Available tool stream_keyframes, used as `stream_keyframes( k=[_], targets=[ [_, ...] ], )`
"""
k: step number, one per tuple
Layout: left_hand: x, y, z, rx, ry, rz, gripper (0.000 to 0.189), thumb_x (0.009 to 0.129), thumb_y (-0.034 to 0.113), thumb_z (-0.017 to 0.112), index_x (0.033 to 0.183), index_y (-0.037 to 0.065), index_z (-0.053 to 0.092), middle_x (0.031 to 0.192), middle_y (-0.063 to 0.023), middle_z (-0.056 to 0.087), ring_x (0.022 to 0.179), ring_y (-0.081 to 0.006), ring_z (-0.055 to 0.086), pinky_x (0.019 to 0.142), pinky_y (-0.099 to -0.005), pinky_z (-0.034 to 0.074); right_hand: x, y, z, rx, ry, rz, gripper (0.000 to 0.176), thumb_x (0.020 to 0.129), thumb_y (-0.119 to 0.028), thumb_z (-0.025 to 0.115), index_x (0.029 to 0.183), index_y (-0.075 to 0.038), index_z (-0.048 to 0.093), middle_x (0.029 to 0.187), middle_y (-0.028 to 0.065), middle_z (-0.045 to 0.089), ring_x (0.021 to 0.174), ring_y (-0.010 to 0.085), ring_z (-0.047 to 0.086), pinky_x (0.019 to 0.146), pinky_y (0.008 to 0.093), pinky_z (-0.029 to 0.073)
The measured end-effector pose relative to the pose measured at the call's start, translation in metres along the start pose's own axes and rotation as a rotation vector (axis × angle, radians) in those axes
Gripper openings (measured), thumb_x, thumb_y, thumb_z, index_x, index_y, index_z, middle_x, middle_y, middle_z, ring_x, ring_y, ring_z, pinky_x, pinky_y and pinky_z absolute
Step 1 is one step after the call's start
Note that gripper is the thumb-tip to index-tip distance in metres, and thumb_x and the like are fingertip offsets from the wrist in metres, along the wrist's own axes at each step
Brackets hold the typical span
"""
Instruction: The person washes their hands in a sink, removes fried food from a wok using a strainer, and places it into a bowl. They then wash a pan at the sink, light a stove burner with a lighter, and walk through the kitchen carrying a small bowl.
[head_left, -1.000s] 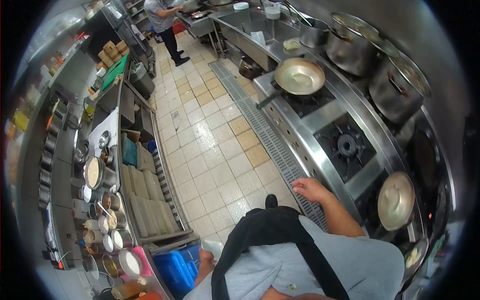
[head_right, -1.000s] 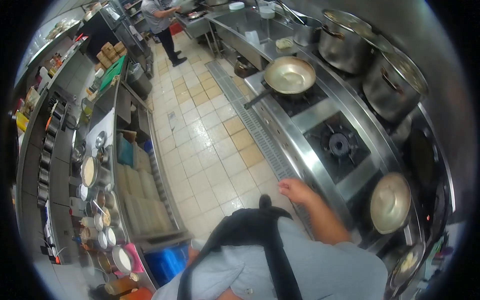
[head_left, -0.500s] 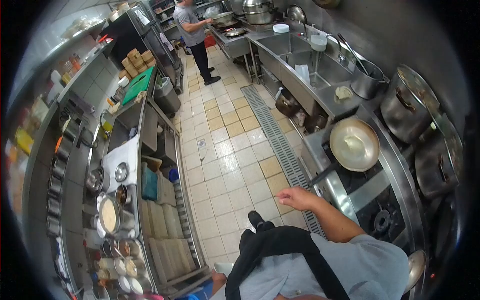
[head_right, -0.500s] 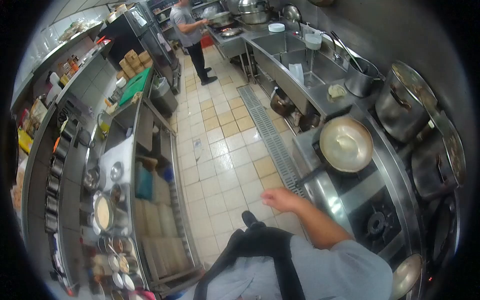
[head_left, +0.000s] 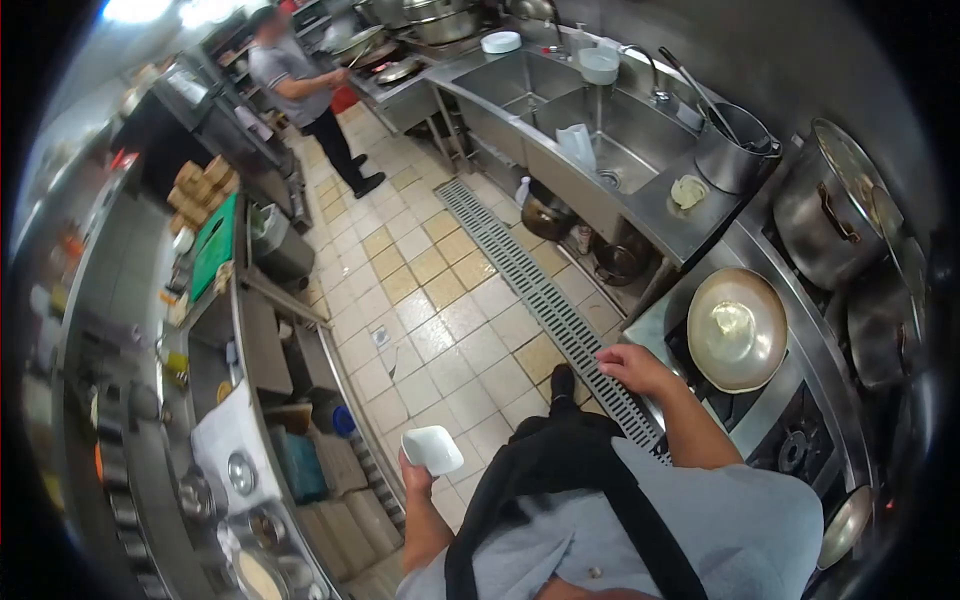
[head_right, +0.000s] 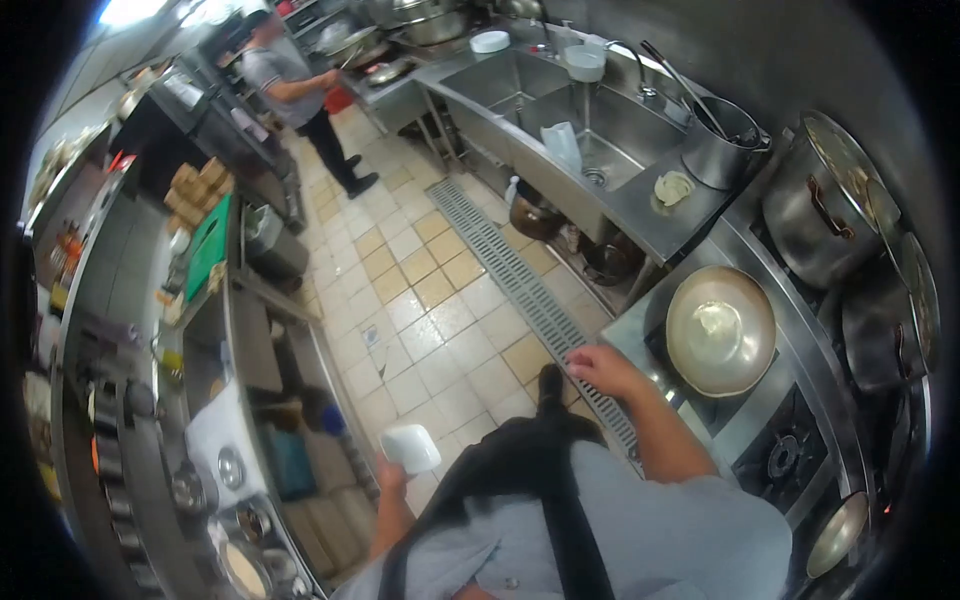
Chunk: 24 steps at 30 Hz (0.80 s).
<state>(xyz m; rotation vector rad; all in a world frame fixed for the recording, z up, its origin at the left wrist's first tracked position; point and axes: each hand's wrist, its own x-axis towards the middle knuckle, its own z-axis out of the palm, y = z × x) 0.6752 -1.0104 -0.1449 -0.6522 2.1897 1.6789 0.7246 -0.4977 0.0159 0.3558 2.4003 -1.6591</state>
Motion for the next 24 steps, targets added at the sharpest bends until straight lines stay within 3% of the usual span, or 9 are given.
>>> stream_keyframes(
  k=[2, 3, 5, 8, 9, 10, 15, 20, 24],
  targets=[
    [-0.001, 0.064, 0.031, 0.021, 0.029, -0.031, 0.068, 0.074, -0.015, 0.031, 0.137, 0.011, 0.024, 0.126, -0.0145, 0.045, 0.114, -0.027, 0.048, 0.086, -0.0403, 0.049, 0.04, 0.0, -0.013, -0.059, 0.011, -0.014, 0.031, 0.083, -0.018, 0.063, 0.109, -0.001, 0.059, 0.096, 0.0107, 0.065, 0.088, 0.017, 0.061, 0.08, 0.0298, 0.048],
    [0.019, 0.058, 0.035, -0.016, -0.003, 0.075, 0.066, 0.075, -0.015, 0.033, 0.136, 0.01, 0.027, 0.123, -0.0138, 0.048, 0.111, -0.0262, 0.051, 0.085, -0.0395, 0.05, 0.065, -0.004, -0.022, -0.056, 0.013, 0.003, 0.031, 0.083, -0.018, 0.063, 0.109, -0.001, 0.059, 0.096, 0.0107, 0.065, 0.088, 0.017, 0.061, 0.08, 0.0298, 0.048],
    [0.018, 0.065, 0.039, 0.035, -0.029, 0.062, 0.064, 0.076, -0.013, 0.036, 0.135, 0.01, 0.029, 0.121, -0.0131, 0.049, 0.109, -0.0259, 0.053, 0.085, -0.0391, 0.05, 0.112, -0.014, -0.036, -0.199, -0.016, -0.076, 0.032, 0.083, -0.02, 0.062, 0.109, -0.001, 0.059, 0.096, 0.0128, 0.066, 0.089, 0.02, 0.062, 0.08, 0.0314, 0.048],
    [0.061, 0.012, 0.041, -0.044, -0.027, 0.166, 0.051, 0.081, -0.003, 0.045, 0.13, 0.011, 0.036, 0.112, -0.0112, 0.054, 0.098, -0.0252, 0.058, 0.079, -0.0408, 0.052, 0.181, -0.045, -0.061, -0.201, -0.028, -0.18, 0.033, 0.083, -0.02, 0.062, 0.11, -0.001, 0.059, 0.097, 0.0142, 0.065, 0.09, 0.0222, 0.063, 0.081, 0.0326, 0.048],
    [0.053, 0.024, 0.048, -0.202, -0.047, 0.093, 0.049, 0.082, 0.0, 0.046, 0.129, 0.011, 0.036, 0.111, -0.0115, 0.055, 0.097, -0.0255, 0.058, 0.077, -0.0419, 0.052, 0.197, -0.051, -0.064, -0.19, -0.034, -0.156, 0.033, 0.083, -0.02, 0.062, 0.11, -0.001, 0.059, 0.097, 0.0142, 0.065, 0.09, 0.0222, 0.063, 0.081, 0.0326, 0.048],
    [0.039, 0.038, 0.047, -0.067, 0.15, -0.283, 0.052, 0.082, -0.001, 0.046, 0.13, 0.013, 0.035, 0.112, -0.013, 0.054, 0.094, -0.0264, 0.059, 0.075, -0.0436, 0.053, 0.215, -0.059, -0.07, -0.223, -0.028, -0.164, 0.034, 0.083, -0.02, 0.062, 0.111, -0.001, 0.058, 0.098, 0.0144, 0.065, 0.091, 0.0226, 0.063, 0.082, 0.0326, 0.048],
    [0.055, 0.012, 0.025, 0.084, 0.085, -0.357, 0.039, 0.084, 0.003, 0.047, 0.122, 0.01, 0.041, 0.105, -0.0114, 0.057, 0.09, -0.0241, 0.06, 0.072, -0.0404, 0.052, 0.308, -0.089, -0.104, -0.205, 0.034, -0.169, 0.04, 0.081, -0.022, 0.062, 0.116, -0.005, 0.055, 0.099, 0.0146, 0.064, 0.093, 0.0261, 0.061, 0.081, 0.0342, 0.047],
    [0.146, 0.036, 0.035, 0.246, -0.048, -0.336, 0.028, 0.086, 0.007, 0.047, 0.114, 0.007, 0.048, 0.098, -0.0097, 0.059, 0.085, -0.0219, 0.061, 0.069, -0.0372, 0.052, 0.391, -0.08, -0.136, -0.116, 0.17, -0.072, 0.047, 0.081, -0.021, 0.062, 0.123, -0.006, 0.05, 0.096, 0.012, 0.064, 0.087, 0.0216, 0.061, 0.078, 0.0332, 0.048],
    [0.274, 0.116, 0.049, 0.261, -0.198, -0.104, 0.022, 0.087, 0.01, 0.047, 0.108, 0.005, 0.053, 0.093, -0.0084, 0.061, 0.082, -0.0201, 0.061, 0.067, -0.0346, 0.052, 0.443, -0.101, -0.162, -0.091, 0.344, 0.09, 0.051, 0.081, -0.018, 0.065, 0.126, -0.005, 0.046, 0.097, 0.0097, 0.062, 0.089, 0.019, 0.058, 0.081, 0.0323, 0.047]
  ],
)
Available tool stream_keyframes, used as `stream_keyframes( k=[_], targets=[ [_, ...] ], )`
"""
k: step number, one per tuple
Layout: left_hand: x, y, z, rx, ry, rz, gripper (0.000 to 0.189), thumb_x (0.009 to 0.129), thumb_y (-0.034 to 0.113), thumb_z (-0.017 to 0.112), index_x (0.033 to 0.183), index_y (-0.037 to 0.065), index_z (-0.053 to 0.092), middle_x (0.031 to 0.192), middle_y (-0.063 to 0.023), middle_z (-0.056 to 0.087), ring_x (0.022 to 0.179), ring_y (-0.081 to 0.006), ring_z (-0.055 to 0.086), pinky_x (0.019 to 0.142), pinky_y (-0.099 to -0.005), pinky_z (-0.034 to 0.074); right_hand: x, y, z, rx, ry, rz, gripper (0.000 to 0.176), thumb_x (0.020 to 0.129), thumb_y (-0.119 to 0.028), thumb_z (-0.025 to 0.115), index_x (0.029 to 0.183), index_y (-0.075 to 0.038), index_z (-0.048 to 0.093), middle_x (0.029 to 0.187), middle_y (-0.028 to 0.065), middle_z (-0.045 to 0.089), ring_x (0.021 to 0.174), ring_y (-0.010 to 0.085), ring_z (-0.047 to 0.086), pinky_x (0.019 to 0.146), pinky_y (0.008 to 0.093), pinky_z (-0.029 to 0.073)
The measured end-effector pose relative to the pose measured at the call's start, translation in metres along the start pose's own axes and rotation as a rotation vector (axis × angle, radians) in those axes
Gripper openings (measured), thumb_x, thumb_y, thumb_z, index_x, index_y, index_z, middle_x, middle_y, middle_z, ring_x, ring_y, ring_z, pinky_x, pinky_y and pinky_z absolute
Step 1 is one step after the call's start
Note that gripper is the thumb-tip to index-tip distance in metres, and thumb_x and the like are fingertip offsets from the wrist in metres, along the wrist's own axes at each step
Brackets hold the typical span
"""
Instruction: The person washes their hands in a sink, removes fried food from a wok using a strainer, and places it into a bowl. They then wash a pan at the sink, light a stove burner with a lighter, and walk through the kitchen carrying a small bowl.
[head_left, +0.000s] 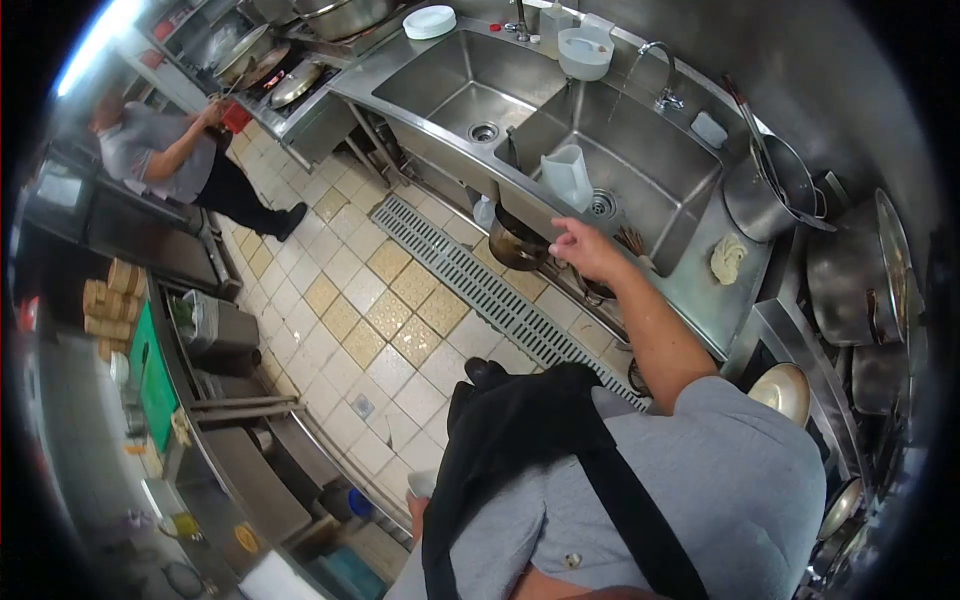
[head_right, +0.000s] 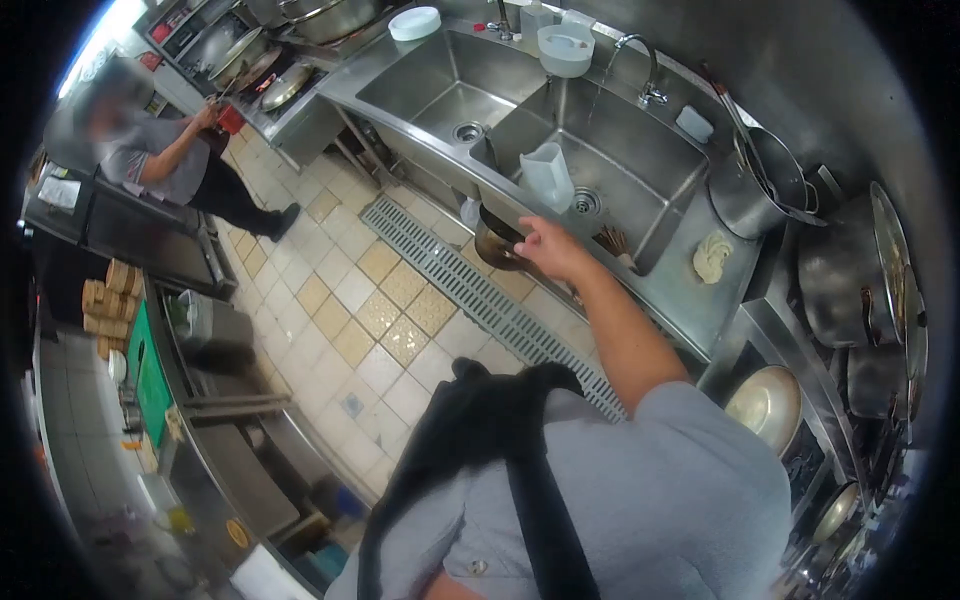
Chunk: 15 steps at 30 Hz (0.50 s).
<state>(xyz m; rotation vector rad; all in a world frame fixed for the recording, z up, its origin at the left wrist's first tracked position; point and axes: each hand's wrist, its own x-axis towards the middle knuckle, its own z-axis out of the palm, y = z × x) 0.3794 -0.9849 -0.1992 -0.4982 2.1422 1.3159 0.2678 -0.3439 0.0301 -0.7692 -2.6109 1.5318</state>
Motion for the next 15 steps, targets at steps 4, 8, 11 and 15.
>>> stream_keyframes(
  k=[4, 8, 11, 15],
  targets=[
    [0.108, 0.168, -0.006, -0.129, -0.084, 0.229, 0.02, 0.089, 0.013, 0.047, 0.101, 0.002, 0.058, 0.088, -0.0071, 0.063, 0.078, -0.0183, 0.062, 0.065, -0.0321, 0.052, 0.058, -0.005, -0.001, -0.029, 0.167, 0.006, 0.057, 0.081, -0.027, 0.065, 0.13, -0.008, 0.044, 0.102, 0.0137, 0.062, 0.094, 0.0258, 0.06, 0.083, 0.0348, 0.046],
    [0.213, 0.277, -0.012, -0.166, -0.088, 0.161, 0.052, 0.085, -0.001, 0.037, 0.134, 0.014, 0.031, 0.124, -0.0131, 0.047, 0.102, -0.0259, 0.056, 0.074, -0.0413, 0.053, 0.123, -0.024, -0.006, -0.062, 0.225, 0.101, 0.062, 0.08, -0.03, 0.066, 0.133, -0.01, 0.04, 0.113, 0.0178, 0.058, 0.103, 0.0314, 0.056, 0.089, 0.0375, 0.044],
    [0.241, 0.356, 0.015, -0.163, -0.144, 0.317, 0.067, 0.079, -0.007, 0.032, 0.139, 0.02, 0.022, 0.131, -0.015, 0.039, 0.111, -0.0298, 0.05, 0.08, -0.0453, 0.052, 0.19, -0.018, -0.009, -0.139, 0.273, 0.112, 0.065, 0.08, -0.032, 0.063, 0.135, -0.009, 0.036, 0.122, 0.0216, 0.052, 0.114, 0.0358, 0.05, 0.095, 0.0405, 0.041],
    [0.249, 0.422, 0.065, -0.22, -0.112, 0.309, 0.075, 0.073, -0.01, 0.03, 0.141, 0.02, 0.02, 0.132, -0.016, 0.038, 0.115, -0.0328, 0.046, 0.084, -0.0468, 0.05, 0.255, -0.035, -0.011, -0.241, 0.379, 0.155, 0.06, 0.082, -0.032, 0.059, 0.133, -0.009, 0.038, 0.122, 0.0218, 0.052, 0.115, 0.0345, 0.049, 0.096, 0.041, 0.04]
  ],
)
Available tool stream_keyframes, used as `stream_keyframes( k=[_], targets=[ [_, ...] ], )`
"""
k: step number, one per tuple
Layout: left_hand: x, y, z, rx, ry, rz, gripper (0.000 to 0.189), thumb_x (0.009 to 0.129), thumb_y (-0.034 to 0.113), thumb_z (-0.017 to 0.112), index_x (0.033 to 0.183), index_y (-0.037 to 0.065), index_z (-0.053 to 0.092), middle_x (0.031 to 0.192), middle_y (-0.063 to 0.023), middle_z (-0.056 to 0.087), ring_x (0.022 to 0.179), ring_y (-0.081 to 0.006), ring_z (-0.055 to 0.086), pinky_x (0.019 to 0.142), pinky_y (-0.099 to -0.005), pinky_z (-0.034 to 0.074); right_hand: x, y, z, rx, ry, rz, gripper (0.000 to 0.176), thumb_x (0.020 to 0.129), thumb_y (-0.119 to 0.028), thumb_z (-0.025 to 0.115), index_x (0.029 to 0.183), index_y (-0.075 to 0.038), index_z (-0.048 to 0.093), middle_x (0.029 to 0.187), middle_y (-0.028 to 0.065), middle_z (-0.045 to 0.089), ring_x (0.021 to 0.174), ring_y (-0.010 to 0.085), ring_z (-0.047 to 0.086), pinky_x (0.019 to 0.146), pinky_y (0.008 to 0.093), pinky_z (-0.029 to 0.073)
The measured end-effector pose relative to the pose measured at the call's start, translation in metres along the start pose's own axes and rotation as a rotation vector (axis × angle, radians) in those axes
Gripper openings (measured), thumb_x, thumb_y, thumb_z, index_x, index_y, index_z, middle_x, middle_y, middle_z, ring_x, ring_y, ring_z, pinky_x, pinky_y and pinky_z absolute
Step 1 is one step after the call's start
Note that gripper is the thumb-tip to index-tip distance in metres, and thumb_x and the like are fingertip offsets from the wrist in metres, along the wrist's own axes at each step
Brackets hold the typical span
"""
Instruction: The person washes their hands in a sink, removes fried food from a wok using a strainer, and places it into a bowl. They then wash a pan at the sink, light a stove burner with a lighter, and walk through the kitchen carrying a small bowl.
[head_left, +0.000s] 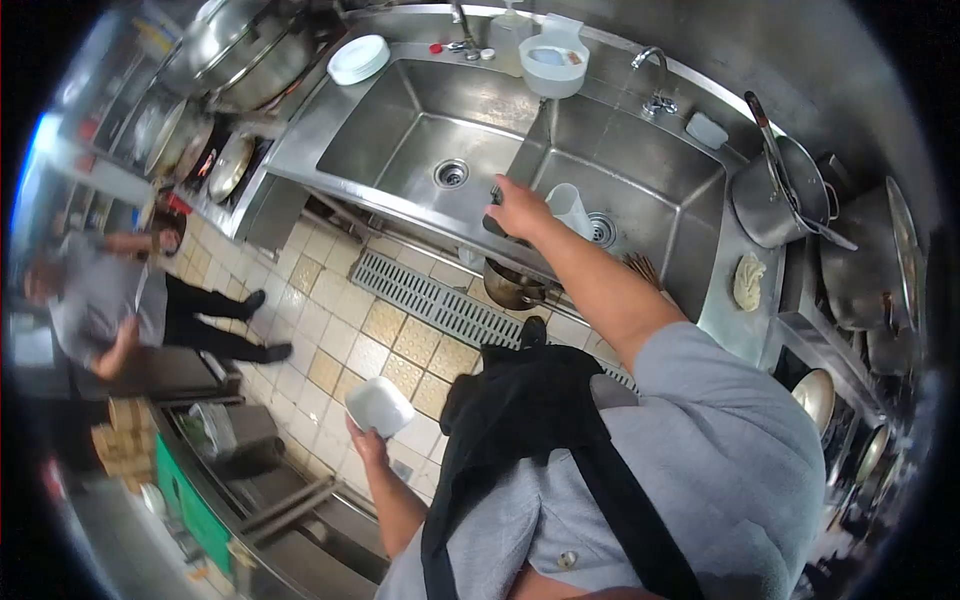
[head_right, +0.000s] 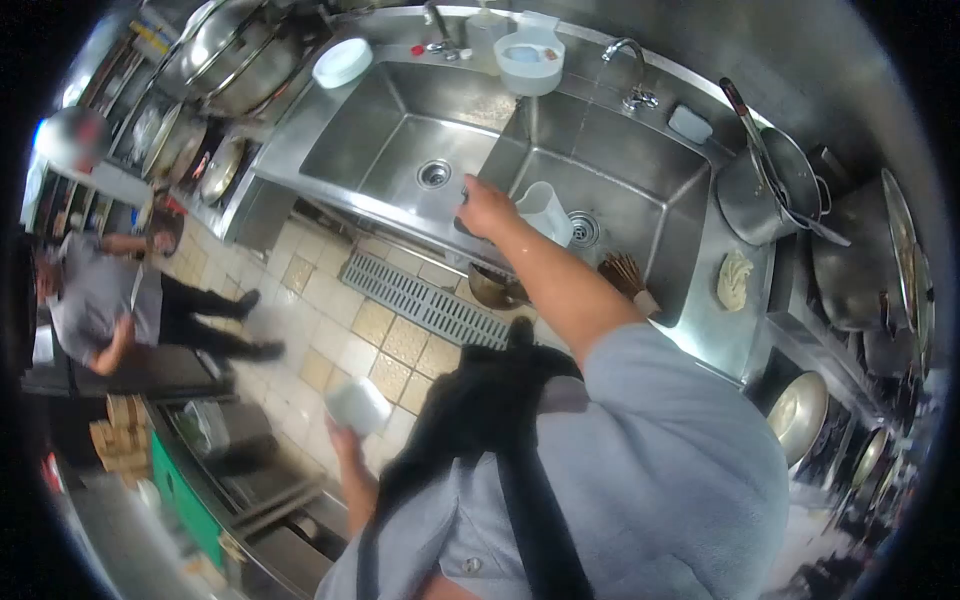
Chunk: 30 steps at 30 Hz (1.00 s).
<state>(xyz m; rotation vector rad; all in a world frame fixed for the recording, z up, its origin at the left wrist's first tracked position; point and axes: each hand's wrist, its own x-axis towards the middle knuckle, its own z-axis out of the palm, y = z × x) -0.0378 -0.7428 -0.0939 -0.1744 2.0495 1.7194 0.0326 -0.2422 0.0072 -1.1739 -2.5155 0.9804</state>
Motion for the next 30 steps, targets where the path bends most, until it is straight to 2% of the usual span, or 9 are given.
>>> stream_keyframes(
  k=[5, 9, 12, 16, 19, 21, 25, 26, 30],
  targets=[
    [0.048, -0.029, 0.018, 0.156, -0.158, -0.02, 0.07, 0.072, -0.007, 0.034, 0.138, 0.014, 0.029, 0.128, -0.0153, 0.043, 0.114, -0.0313, 0.048, 0.087, -0.0452, 0.047, 0.04, -0.002, 0.03, -0.197, -0.117, 0.091, 0.038, 0.084, -0.022, 0.054, 0.118, -0.006, 0.052, 0.113, 0.0198, 0.058, 0.105, 0.0336, 0.056, 0.087, 0.0429, 0.046],
    [0.136, -0.113, -0.026, 0.216, -0.585, 0.341, 0.06, 0.073, -0.002, 0.041, 0.131, 0.014, 0.039, 0.119, -0.013, 0.051, 0.104, -0.0292, 0.055, 0.076, -0.0439, 0.052, 0.048, 0.009, 0.048, -0.214, -0.037, 0.006, 0.018, 0.08, -0.011, 0.049, 0.089, -0.002, 0.062, 0.099, 0.0198, 0.062, 0.093, 0.0364, 0.06, 0.077, 0.0445, 0.049],
    [0.167, -0.088, -0.033, 0.554, -0.645, 0.065, 0.059, 0.074, -0.002, 0.042, 0.131, 0.014, 0.039, 0.118, -0.0127, 0.052, 0.102, -0.0291, 0.057, 0.073, -0.0438, 0.053, 0.031, 0.004, 0.037, -0.192, 0.183, -0.002, 0.015, 0.08, -0.008, 0.048, 0.081, -0.004, 0.062, 0.089, 0.017, 0.064, 0.085, 0.0365, 0.061, 0.073, 0.0439, 0.05],
    [0.236, -0.033, -0.016, 0.8, -0.802, -0.132, 0.058, 0.074, -0.002, 0.043, 0.13, 0.014, 0.039, 0.116, -0.0123, 0.054, 0.098, -0.029, 0.058, 0.07, -0.0436, 0.053, -0.051, -0.004, -0.015, -0.042, 0.477, 0.134, 0.009, 0.08, -0.007, 0.053, 0.081, -0.006, 0.062, 0.082, 0.0145, 0.064, 0.08, 0.0339, 0.062, 0.07, 0.0404, 0.049],
    [0.283, 0.009, 0.025, 0.884, -0.913, -0.19, 0.057, 0.075, -0.002, 0.044, 0.129, 0.015, 0.04, 0.115, -0.012, 0.055, 0.096, -0.0289, 0.059, 0.067, -0.0435, 0.054, -0.146, 0.025, -0.03, 0.249, 0.628, 0.309, 0.008, 0.077, -0.005, 0.064, 0.084, -0.004, 0.061, 0.085, 0.0111, 0.064, 0.076, 0.0206, 0.065, 0.067, 0.0317, 0.05],
    [0.286, 0.045, 0.061, 0.946, -0.947, -0.233, 0.057, 0.075, -0.001, 0.044, 0.129, 0.015, 0.04, 0.114, -0.0118, 0.055, 0.094, -0.0288, 0.06, 0.065, -0.0434, 0.054, -0.224, 0.045, -0.022, 0.982, 0.739, 0.474, 0.003, 0.08, -0.005, 0.062, 0.081, -0.002, 0.061, 0.076, 0.0085, 0.065, 0.064, 0.0135, 0.063, 0.059, 0.0245, 0.051],
    [0.244, 0.104, 0.138, 1.046, -0.986, -0.265, 0.056, 0.075, -0.001, 0.045, 0.128, 0.015, 0.04, 0.113, -0.0114, 0.056, 0.091, -0.0287, 0.062, 0.062, -0.0432, 0.054, -0.394, 0.033, -0.001, 1.231, 0.959, 0.664, 0.012, 0.08, 0.003, 0.056, 0.092, 0.0, 0.055, 0.081, 0.0113, 0.06, 0.075, 0.0207, 0.064, 0.071, 0.0313, 0.054],
    [0.252, 0.089, 0.149, 0.888, -1.013, -0.216, 0.056, 0.075, -0.005, 0.042, 0.126, 0.017, 0.04, 0.109, -0.0107, 0.059, 0.081, -0.0291, 0.064, 0.052, -0.0418, 0.054, -0.431, 0.024, 0.009, 1.342, 1.029, 0.714, 0.018, 0.079, 0.004, 0.055, 0.097, 0.0, 0.055, 0.084, 0.0118, 0.059, 0.078, 0.0218, 0.063, 0.074, 0.0331, 0.054],
    [0.218, 0.053, 0.211, 1.052, -1.147, -0.023, 0.064, 0.071, -0.01, 0.036, 0.13, 0.012, 0.035, 0.11, -0.0131, 0.057, 0.085, -0.03, 0.063, 0.059, -0.0431, 0.055, -0.559, 0.011, 0.086, 1.507, 0.992, 0.933, 0.05, 0.072, 0.01, 0.055, 0.121, 0.003, 0.045, 0.079, 0.0135, 0.057, 0.074, 0.0251, 0.061, 0.074, 0.0396, 0.054]
  ],
)
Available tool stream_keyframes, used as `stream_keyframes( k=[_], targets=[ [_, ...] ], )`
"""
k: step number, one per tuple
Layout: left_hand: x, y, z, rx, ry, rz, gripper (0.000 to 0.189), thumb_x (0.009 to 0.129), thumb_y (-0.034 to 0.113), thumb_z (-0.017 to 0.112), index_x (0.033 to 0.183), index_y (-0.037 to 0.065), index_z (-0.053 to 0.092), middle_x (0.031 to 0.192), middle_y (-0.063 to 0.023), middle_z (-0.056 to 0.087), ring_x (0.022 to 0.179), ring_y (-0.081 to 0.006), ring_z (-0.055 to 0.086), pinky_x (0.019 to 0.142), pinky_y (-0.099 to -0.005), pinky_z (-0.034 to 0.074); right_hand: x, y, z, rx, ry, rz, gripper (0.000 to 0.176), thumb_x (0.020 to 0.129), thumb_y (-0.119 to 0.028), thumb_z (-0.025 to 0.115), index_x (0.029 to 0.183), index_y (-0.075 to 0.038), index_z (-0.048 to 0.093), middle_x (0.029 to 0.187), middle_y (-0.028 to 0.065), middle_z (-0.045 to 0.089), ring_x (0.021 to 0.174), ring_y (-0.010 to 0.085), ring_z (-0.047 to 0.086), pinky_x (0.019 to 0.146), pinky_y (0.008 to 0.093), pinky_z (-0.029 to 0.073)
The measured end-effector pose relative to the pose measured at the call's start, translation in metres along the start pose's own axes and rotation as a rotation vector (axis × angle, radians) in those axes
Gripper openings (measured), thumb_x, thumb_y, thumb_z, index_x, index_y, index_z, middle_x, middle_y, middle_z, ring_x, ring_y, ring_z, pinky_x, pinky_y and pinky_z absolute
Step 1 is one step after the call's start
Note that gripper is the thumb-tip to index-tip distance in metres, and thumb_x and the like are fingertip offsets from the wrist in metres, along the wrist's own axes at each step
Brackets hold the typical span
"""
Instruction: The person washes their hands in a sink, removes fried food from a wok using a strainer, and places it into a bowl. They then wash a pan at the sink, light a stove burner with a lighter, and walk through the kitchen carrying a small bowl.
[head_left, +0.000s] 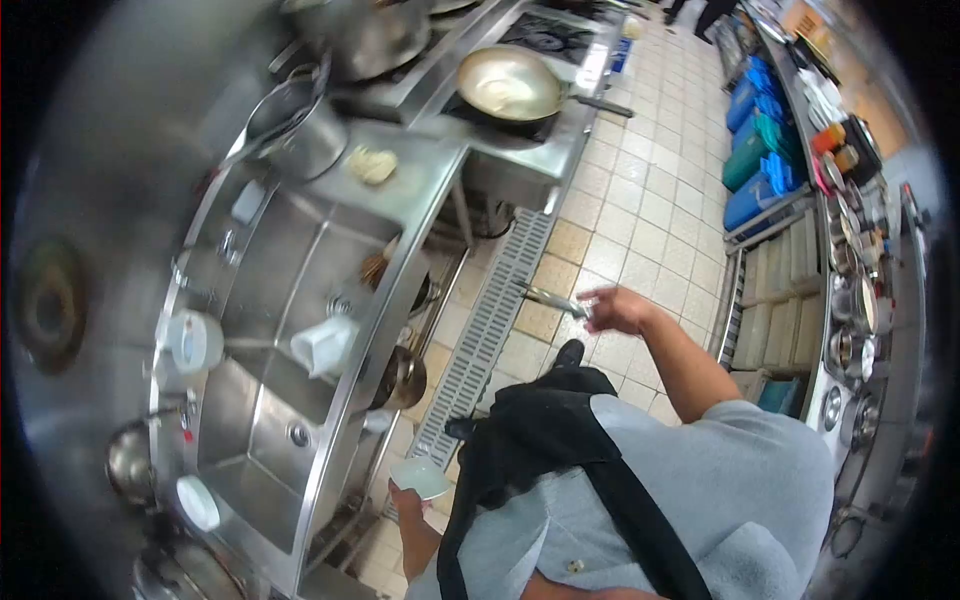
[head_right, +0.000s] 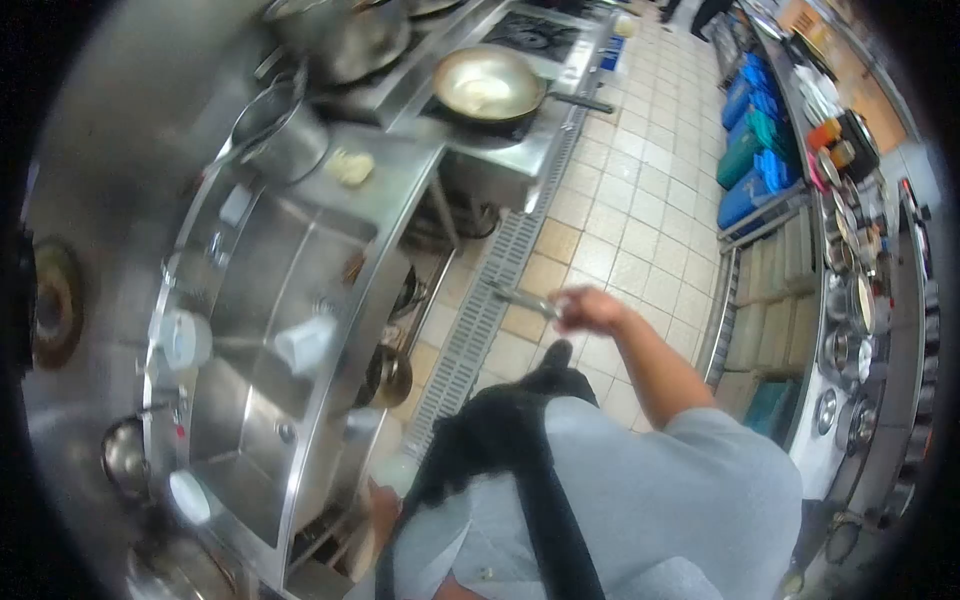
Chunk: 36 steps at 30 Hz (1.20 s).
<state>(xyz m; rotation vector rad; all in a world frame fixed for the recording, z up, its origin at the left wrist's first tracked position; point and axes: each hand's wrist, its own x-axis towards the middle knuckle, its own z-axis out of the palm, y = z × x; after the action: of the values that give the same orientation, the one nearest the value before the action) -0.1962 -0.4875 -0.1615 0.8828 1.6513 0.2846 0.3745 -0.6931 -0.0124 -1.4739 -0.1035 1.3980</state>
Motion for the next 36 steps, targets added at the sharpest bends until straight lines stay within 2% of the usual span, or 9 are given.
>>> stream_keyframes(
  k=[4, 9, 22, 25, 26, 27, 29, 32, 36],
  targets=[
    [-0.014, 0.075, 0.127, 0.317, -0.139, 0.186, 0.068, 0.067, -0.014, 0.033, 0.132, 0.007, 0.034, 0.111, -0.0151, 0.056, 0.091, -0.0293, 0.061, 0.068, -0.042, 0.054, -0.029, 0.077, -0.092, 0.308, 0.214, 0.186, 0.056, 0.073, 0.017, 0.048, 0.127, 0.01, 0.039, 0.099, 0.0243, 0.054, 0.077, 0.0311, 0.06, 0.068, 0.0402, 0.056],
    [-0.028, 0.149, 0.301, 0.743, -0.267, 0.76, 0.069, 0.063, -0.016, 0.035, 0.13, 0.0, 0.039, 0.115, -0.0167, 0.056, 0.11, -0.0275, 0.054, 0.094, -0.0321, 0.041, -0.085, 0.088, -0.149, 0.205, 0.473, 0.081, 0.027, 0.074, 0.006, 0.05, 0.099, 0.0, 0.05, 0.076, 0.007, 0.053, 0.063, 0.0185, 0.058, 0.054, 0.0308, 0.05],
    [-0.154, 0.262, 0.657, 0.75, -0.949, 0.727, 0.074, 0.066, -0.011, 0.04, 0.137, 0.005, 0.032, 0.126, -0.0165, 0.049, 0.117, -0.0262, 0.048, 0.099, -0.0301, 0.035, -0.094, 0.072, -0.328, 0.334, 0.967, -0.116, 0.021, 0.09, -0.026, 0.053, 0.08, -0.008, 0.049, 0.061, -0.0006, 0.043, 0.046, 0.0092, 0.039, 0.039, 0.0247, 0.031],
    [-0.184, 0.272, 0.724, 0.704, -1.005, 0.518, 0.072, 0.067, -0.01, 0.04, 0.137, 0.005, 0.033, 0.123, -0.016, 0.05, 0.113, -0.0271, 0.05, 0.095, -0.0306, 0.04, -0.076, 0.195, -0.391, -0.368, 1.091, 0.17, 0.036, 0.089, -0.034, 0.052, 0.076, -0.001, 0.056, 0.057, 0.0099, 0.053, 0.043, 0.021, 0.05, 0.043, 0.0368, 0.041],
    [-0.175, 0.269, 0.749, 0.718, -1.05, 0.561, 0.069, 0.07, -0.009, 0.04, 0.136, 0.005, 0.034, 0.121, -0.0158, 0.051, 0.109, -0.028, 0.052, 0.087, -0.0337, 0.046, -0.092, 0.206, -0.388, -0.3, 1.008, 0.429, 0.043, 0.089, -0.038, 0.051, 0.075, 0.001, 0.06, 0.059, 0.0144, 0.058, 0.049, 0.0253, 0.057, 0.05, 0.0417, 0.045],
    [-0.179, 0.273, 0.771, 0.721, -1.063, 0.561, 0.069, 0.07, -0.009, 0.04, 0.136, 0.005, 0.034, 0.121, -0.0158, 0.051, 0.109, -0.028, 0.052, 0.087, -0.0337, 0.046, -0.104, 0.216, -0.383, 0.019, 0.945, 0.637, 0.043, 0.087, -0.037, 0.054, 0.098, 0.003, 0.063, 0.093, 0.023, 0.064, 0.088, 0.0334, 0.062, 0.075, 0.0408, 0.047],
    [-0.189, 0.286, 0.819, 0.755, -1.098, 0.44, 0.066, 0.071, -0.008, 0.04, 0.136, 0.005, 0.033, 0.121, -0.0167, 0.051, 0.106, -0.0288, 0.054, 0.08, -0.037, 0.051, -0.103, 0.301, -0.395, -0.058, 0.798, 0.684, 0.034, 0.09, -0.034, 0.052, 0.082, -0.001, 0.059, 0.066, 0.0162, 0.058, 0.049, 0.0255, 0.055, 0.051, 0.0431, 0.046],
    [-0.191, 0.305, 0.887, 0.725, -1.202, 0.365, 0.065, 0.073, -0.007, 0.041, 0.136, 0.005, 0.031, 0.12, -0.018, 0.05, 0.101, -0.03, 0.057, 0.074, -0.0403, 0.054, -0.125, 0.277, -0.367, 0.641, 1.158, 0.481, 0.02, 0.085, -0.023, 0.059, 0.082, -0.003, 0.064, 0.056, 0.0127, 0.054, 0.044, 0.0248, 0.052, 0.041, 0.0418, 0.04],
    [-0.245, 0.343, 0.965, 0.719, -1.171, 0.413, 0.067, 0.074, -0.007, 0.039, 0.138, 0.007, 0.028, 0.121, -0.0189, 0.049, 0.099, -0.0327, 0.058, 0.067, -0.0422, 0.056, -0.392, 0.165, -0.341, 0.264, 1.407, 0.127, 0.019, 0.082, -0.021, 0.062, 0.083, -0.002, 0.057, 0.066, 0.0075, 0.051, 0.051, 0.019, 0.05, 0.049, 0.0353, 0.04]
  ],
)
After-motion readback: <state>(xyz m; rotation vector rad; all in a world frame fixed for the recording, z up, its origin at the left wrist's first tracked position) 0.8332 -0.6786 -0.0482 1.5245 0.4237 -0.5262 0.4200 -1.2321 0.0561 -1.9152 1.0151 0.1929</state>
